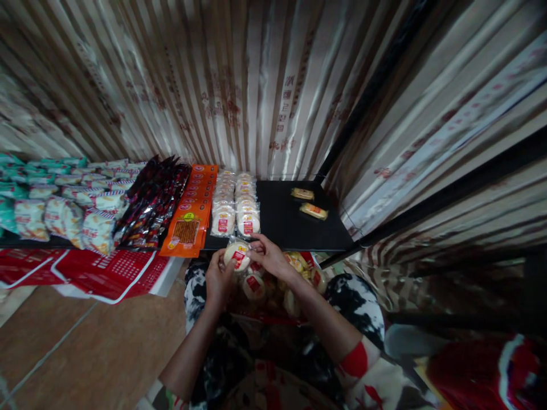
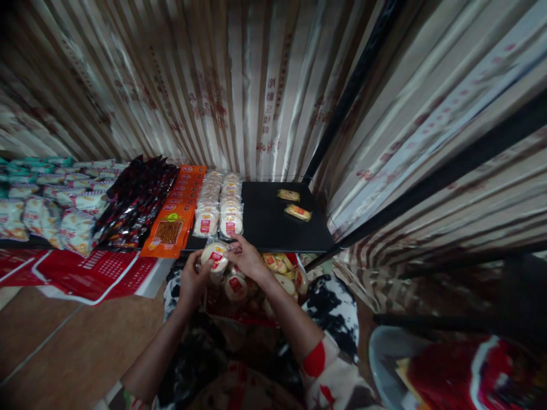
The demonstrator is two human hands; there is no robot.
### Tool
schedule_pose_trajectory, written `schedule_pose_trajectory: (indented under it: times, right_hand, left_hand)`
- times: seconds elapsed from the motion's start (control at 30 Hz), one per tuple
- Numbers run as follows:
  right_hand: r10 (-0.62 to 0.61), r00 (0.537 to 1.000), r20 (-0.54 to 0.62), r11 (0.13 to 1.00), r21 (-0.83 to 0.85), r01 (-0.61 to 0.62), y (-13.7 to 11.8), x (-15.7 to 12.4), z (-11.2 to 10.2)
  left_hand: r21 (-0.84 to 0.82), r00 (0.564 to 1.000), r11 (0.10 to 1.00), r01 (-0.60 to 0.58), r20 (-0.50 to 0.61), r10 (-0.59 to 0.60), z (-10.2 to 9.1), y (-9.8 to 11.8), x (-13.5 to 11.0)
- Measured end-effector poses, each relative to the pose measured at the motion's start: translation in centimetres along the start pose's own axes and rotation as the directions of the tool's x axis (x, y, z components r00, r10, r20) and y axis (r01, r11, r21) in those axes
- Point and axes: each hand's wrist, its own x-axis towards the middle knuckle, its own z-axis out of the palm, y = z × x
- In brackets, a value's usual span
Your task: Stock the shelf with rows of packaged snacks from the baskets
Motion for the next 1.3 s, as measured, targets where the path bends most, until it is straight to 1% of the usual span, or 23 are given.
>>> schedule_pose_trajectory:
  times: [0.07,0.13,0.23,0.37,0.47,0.57,0.7,0.77,0.83,0.9,0.93,1.0,1.1,1.2,1.3]
  right_hand:
    - [0.025,0.999,-0.040,1.000,0.001,-0.025,0.6,0.3,0.8]
    - [0.017,0.997,-0.079,1.000,-0.016,-0.018,1.0,0.7,1.5]
    - [-0.034,0.986,-0.162,0.992,-0.121,0.015,0.8,1.6,2.3]
    - [-0.120,0.971,-0.205,0.952,-0.300,0.054,-0.2,3.6,2.6]
    - [-0.133,0.967,-0.218,0.921,-0.388,0.039,-0.9,5.1,2.8]
    - [-0.154,0.968,-0.200,0.886,-0.462,0.045,-1.5,6.2,3.3]
    - [-0.216,0.958,-0.188,0.844,-0.529,0.087,-2.1,6.5,3.9]
    - [-0.295,0.938,-0.184,0.811,-0.567,0.143,-2.2,6.1,3.8]
    - [-0.402,0.897,-0.183,0.734,-0.651,0.196,-1.8,5.4,3.3]
    - [-0.483,0.853,-0.197,0.640,-0.744,0.191,-1.0,4.8,2.6]
    - [-0.502,0.841,-0.203,0.604,-0.778,0.172,-0.5,4.7,2.2]
    - [-0.503,0.839,-0.206,0.562,-0.816,0.137,0.7,4.7,1.6]
    - [-0.483,0.859,-0.168,0.522,-0.843,0.129,2.2,5.2,1.2]
    - [-0.478,0.864,-0.155,0.487,-0.866,0.114,2.6,5.5,1.2]
    - [-0.501,0.852,-0.151,0.441,-0.892,0.101,2.5,5.5,1.2]
  left_hand:
    - [-0.024,0.998,1.000,0.009,-0.054,-0.010,0.0,-0.3,0.8]
    - [0.002,0.997,1.000,0.002,-0.083,-0.002,0.1,-0.5,1.5]
    - [0.148,0.992,0.988,-0.046,-0.108,0.062,0.2,-0.6,2.3]
    - [0.402,0.963,0.906,-0.133,-0.163,0.214,0.6,-0.2,3.6]
    - [0.483,0.937,0.862,-0.157,-0.204,0.284,0.9,0.0,4.8]
    - [0.516,0.919,0.832,-0.202,-0.195,0.344,1.2,-0.2,5.9]
    - [0.555,0.903,0.783,-0.280,-0.126,0.411,1.7,-1.0,6.7]
    - [0.565,0.898,0.769,-0.298,-0.108,0.427,1.8,-1.4,6.9]
    - [0.570,0.893,0.760,-0.312,-0.098,0.440,2.0,-1.7,7.0]
    - [0.564,0.890,0.760,-0.324,-0.090,0.446,2.2,-1.7,7.1]
    - [0.560,0.892,0.763,-0.323,-0.089,0.443,2.2,-1.6,7.1]
    - [0.557,0.901,0.771,-0.309,-0.089,0.425,2.4,-1.3,7.2]
    - [0.563,0.916,0.778,-0.279,-0.087,0.392,2.5,-0.7,7.2]
    - [0.577,0.923,0.777,-0.252,-0.097,0.372,2.6,0.0,7.0]
    - [0.597,0.922,0.762,-0.250,-0.094,0.376,2.6,0.2,6.6]
